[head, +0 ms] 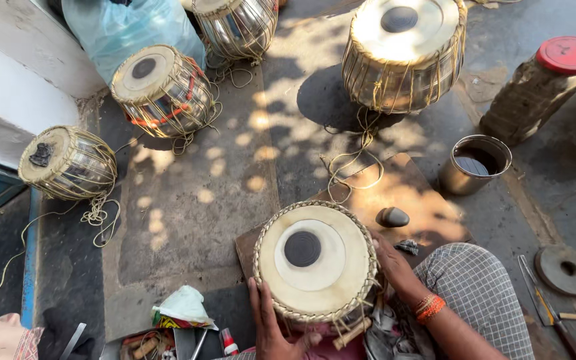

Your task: The person sits on the ground with a tabla drum on their lap and works a dark paste onto the center of the drum head, pressing and smoothing it with their fingers. They dip into a metal cup of water, rub the paste layer with a small stone, wipe with a cloth, and at one point pick up another drum from the ground before continuing to shape the paste.

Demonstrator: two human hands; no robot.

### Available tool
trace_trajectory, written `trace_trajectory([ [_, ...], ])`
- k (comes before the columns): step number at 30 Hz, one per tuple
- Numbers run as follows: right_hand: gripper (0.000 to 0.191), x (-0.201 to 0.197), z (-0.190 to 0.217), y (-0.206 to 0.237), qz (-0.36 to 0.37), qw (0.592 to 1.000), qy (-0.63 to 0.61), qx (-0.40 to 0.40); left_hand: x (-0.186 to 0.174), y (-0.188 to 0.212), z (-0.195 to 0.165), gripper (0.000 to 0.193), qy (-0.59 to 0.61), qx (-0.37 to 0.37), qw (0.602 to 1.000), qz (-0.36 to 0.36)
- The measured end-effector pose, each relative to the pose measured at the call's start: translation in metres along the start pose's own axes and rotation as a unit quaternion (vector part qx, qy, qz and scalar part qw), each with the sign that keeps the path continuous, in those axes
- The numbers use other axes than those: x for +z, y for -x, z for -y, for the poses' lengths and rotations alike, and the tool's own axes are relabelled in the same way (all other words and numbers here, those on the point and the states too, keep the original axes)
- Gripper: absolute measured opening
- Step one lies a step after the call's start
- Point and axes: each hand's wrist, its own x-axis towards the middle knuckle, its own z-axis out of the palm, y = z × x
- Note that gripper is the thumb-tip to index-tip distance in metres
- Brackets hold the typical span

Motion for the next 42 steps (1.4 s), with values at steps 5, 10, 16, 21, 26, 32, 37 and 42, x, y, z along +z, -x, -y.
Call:
trace_trajectory([
  [5, 0.063, -0.012, -0.041, -0.008, -0.053, 0.977, -0.144, 0.148, 0.018, -0.02, -0.018, 0.119, -0.045, -0.098, 0.994, -0.033],
  [10, 0.066, -0.017, -0.031, -0.028, -0.099, 0.922, -0.274, 0.255, 0.017, -0.073, -0.041, 0.105, -0.143, -0.103, 0.984, -0.006],
  [16, 0.076, -0.012, -0.014, -0.015, -0.064, 0.886, -0.306, 0.343, 0.001, -0.16, -0.075, 0.081, -0.188, -0.109, 0.975, 0.048],
  [21, 0.075, -0.004, -0.018, -0.018, -0.009, 0.946, -0.144, 0.291, -0.01, -0.272, -0.053, 0.074, -0.254, -0.204, 0.929, 0.173],
  [26, 0.077, 0.0, -0.062, -0.045, 0.078, 0.936, -0.103, 0.328, 0.032, -0.397, 0.003, 0.079, -0.297, -0.169, 0.916, 0.209],
  [32, 0.064, -0.006, -0.108, -0.087, 0.088, 0.92, -0.098, 0.368, 0.117, -0.523, 0.088, 0.07, -0.281, -0.119, 0.951, -0.04],
  [37, 0.058, 0.002, -0.113, -0.108, 0.102, 0.91, -0.07, 0.395, 0.187, -0.556, 0.176, 0.078, -0.185, -0.057, 0.957, -0.215],
  [42, 0.053, 0.009, -0.11, -0.114, 0.111, 0.907, -0.061, 0.401, 0.237, -0.54, 0.216, 0.078, -0.107, -0.002, 0.945, -0.31],
])
